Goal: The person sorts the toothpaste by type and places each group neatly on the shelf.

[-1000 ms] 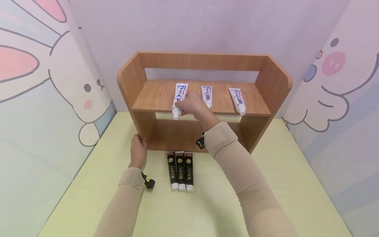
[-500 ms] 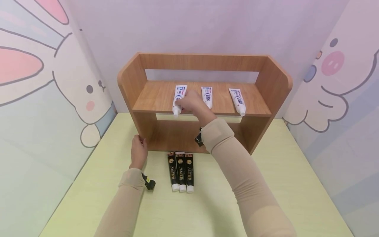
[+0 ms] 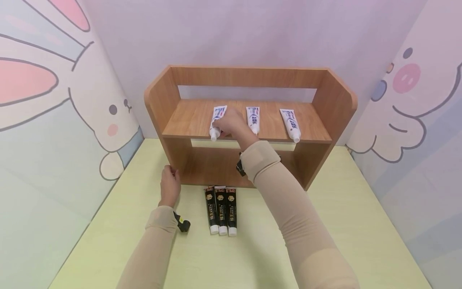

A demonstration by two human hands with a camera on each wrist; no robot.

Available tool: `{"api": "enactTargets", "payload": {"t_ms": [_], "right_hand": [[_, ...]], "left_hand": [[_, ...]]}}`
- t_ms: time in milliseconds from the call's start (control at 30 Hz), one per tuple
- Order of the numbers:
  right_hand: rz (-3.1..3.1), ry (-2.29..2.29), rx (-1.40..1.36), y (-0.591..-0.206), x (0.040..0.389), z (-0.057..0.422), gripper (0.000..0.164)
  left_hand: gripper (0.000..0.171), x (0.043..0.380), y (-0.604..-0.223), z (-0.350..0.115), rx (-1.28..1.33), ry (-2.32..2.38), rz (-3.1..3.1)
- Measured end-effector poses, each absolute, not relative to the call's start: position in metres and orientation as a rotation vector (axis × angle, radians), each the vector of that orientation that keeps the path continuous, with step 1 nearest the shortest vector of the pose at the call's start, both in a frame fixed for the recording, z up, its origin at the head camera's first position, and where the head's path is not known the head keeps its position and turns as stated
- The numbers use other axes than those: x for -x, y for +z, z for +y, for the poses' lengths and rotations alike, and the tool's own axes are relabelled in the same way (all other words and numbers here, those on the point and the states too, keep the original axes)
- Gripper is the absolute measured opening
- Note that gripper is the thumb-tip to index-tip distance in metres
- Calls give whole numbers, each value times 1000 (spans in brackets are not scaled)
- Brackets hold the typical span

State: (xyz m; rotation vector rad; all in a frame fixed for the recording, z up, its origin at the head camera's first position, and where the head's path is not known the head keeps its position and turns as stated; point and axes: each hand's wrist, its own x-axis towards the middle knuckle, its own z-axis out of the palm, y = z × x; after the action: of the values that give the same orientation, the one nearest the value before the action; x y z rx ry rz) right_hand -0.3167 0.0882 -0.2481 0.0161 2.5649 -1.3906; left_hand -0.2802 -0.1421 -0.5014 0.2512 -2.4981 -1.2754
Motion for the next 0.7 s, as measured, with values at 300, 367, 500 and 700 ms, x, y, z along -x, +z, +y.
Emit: {"api": "enactTargets", "payload": {"t_ms": [300,367,500,700], "right_hand": [[2644,-1315,-33,-249,319,87,21],[2681,-1267,-44,-249,318,86,20],[2724,-1218,-57,-249,316,86,20],[2765,-1160,-70,-250,318,85,24]], "left_hand": [[30,281,-503,-143,-243,-1263,-2485],[30,281,-503,-143,-244,-1267,-2485],[30,281,-504,-142,-244,-1273,-2486],[30,280,-504,-142,-241,-1259,-2477]]}}
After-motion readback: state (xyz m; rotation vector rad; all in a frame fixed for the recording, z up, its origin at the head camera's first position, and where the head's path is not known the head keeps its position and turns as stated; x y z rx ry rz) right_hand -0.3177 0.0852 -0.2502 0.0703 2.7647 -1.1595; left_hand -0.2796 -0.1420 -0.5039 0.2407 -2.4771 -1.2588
